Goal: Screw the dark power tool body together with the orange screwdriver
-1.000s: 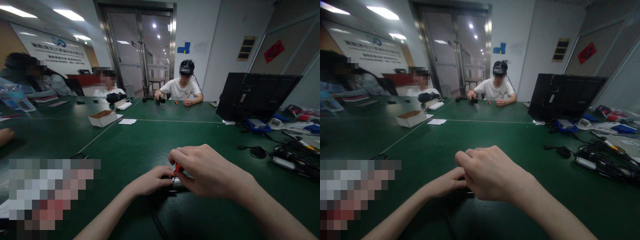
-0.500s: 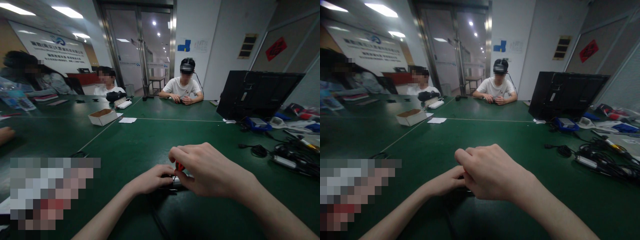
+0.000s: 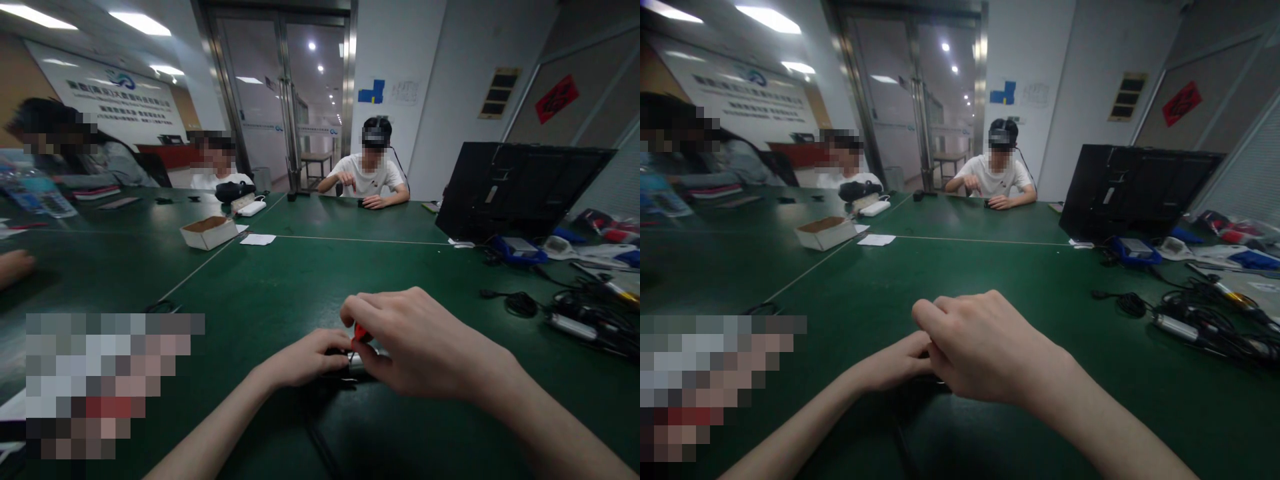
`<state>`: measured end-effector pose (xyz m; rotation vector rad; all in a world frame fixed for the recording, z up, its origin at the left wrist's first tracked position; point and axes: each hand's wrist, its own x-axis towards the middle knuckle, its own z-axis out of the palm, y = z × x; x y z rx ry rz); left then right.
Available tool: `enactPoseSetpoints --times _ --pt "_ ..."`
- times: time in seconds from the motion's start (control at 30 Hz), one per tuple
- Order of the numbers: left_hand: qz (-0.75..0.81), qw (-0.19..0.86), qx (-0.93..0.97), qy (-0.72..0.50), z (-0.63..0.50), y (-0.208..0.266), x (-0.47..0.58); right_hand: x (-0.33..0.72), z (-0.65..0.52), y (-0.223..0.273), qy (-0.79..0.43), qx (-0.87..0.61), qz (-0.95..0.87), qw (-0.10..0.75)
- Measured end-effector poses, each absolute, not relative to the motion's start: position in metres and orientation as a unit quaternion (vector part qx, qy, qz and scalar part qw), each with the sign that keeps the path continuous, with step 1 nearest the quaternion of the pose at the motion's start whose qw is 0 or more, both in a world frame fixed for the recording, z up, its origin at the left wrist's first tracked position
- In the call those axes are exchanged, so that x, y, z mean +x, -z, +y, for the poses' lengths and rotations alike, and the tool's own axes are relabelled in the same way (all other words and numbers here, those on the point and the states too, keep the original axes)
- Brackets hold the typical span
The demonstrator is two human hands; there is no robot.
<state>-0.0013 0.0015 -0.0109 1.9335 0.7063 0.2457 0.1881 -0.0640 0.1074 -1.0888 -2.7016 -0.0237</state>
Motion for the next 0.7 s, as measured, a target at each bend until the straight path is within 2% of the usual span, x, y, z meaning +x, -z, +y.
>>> enactPoseSetpoints --times 0.3,0.57,0.7 --pt "0.294 0.515 0.799 -0.100 0.0011 0.0106 -0.0010 0.1878 -0.0624 -0.1028 0.075 -0.393 -0.908 0.122" --pt "0.275 0.510 0.809 -0.100 0.0034 0.0117 -0.0016 0.1897 -0.0650 -0.1080 -0.002 -0.366 -0.923 0.114" --pt "0.278 0.507 0.810 -0.100 0.0035 0.0130 -0.0018 0.1903 -0.0632 -0.1045 0.049 -0.384 -0.914 0.120"
